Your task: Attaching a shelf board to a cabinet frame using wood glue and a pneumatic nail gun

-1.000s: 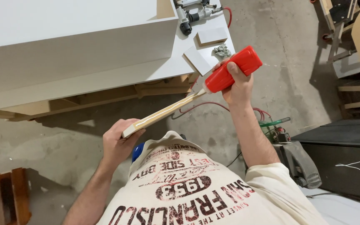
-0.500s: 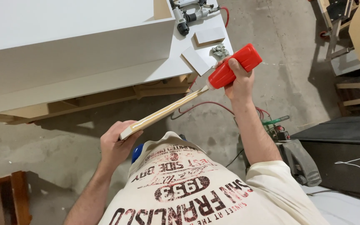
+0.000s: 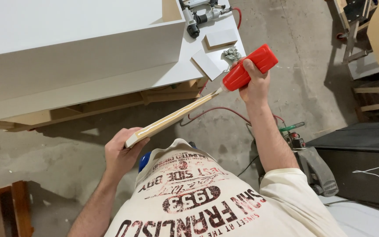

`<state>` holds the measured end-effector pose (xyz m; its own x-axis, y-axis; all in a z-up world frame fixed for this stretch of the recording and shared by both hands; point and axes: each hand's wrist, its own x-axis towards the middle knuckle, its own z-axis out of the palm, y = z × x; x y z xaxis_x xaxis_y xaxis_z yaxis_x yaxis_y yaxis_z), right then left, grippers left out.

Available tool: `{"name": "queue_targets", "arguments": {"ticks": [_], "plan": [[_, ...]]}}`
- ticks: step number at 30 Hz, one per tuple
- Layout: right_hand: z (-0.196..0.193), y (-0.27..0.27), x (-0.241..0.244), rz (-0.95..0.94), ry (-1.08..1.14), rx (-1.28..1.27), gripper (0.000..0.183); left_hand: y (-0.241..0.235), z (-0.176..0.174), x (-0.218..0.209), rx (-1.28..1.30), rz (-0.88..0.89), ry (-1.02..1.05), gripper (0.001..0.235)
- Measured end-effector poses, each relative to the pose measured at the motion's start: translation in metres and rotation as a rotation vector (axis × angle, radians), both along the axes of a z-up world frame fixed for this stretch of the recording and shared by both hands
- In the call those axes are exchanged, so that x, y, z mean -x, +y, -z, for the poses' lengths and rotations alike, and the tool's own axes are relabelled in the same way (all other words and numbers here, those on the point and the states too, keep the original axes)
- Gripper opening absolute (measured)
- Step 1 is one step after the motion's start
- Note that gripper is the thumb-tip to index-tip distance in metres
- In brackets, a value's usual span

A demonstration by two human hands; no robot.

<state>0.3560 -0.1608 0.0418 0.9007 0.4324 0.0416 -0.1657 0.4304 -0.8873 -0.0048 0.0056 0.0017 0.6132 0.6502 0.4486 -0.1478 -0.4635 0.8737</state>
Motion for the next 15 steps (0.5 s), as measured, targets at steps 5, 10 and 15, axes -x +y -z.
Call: {"name": "queue_targets", "arguments": {"ticks": [5, 10, 15], "plan": [[0.002, 0.002, -0.002, 0.003, 0.017, -0.012, 0.04, 0.004, 0.002, 0.001, 0.018, -0.01, 0.02, 0.016], [-0.006, -0.004, -0.022, 0.133, 0.19, -0.262, 0.042, 0.016, 0.013, 0.004, 0.056, -0.027, 0.046, 0.019], [0.009, 0.005, -0.027, 0.241, 0.52, -0.523, 0.056, 0.023, 0.023, 0.007, 0.042, -0.048, 0.07, 0.02]]}}
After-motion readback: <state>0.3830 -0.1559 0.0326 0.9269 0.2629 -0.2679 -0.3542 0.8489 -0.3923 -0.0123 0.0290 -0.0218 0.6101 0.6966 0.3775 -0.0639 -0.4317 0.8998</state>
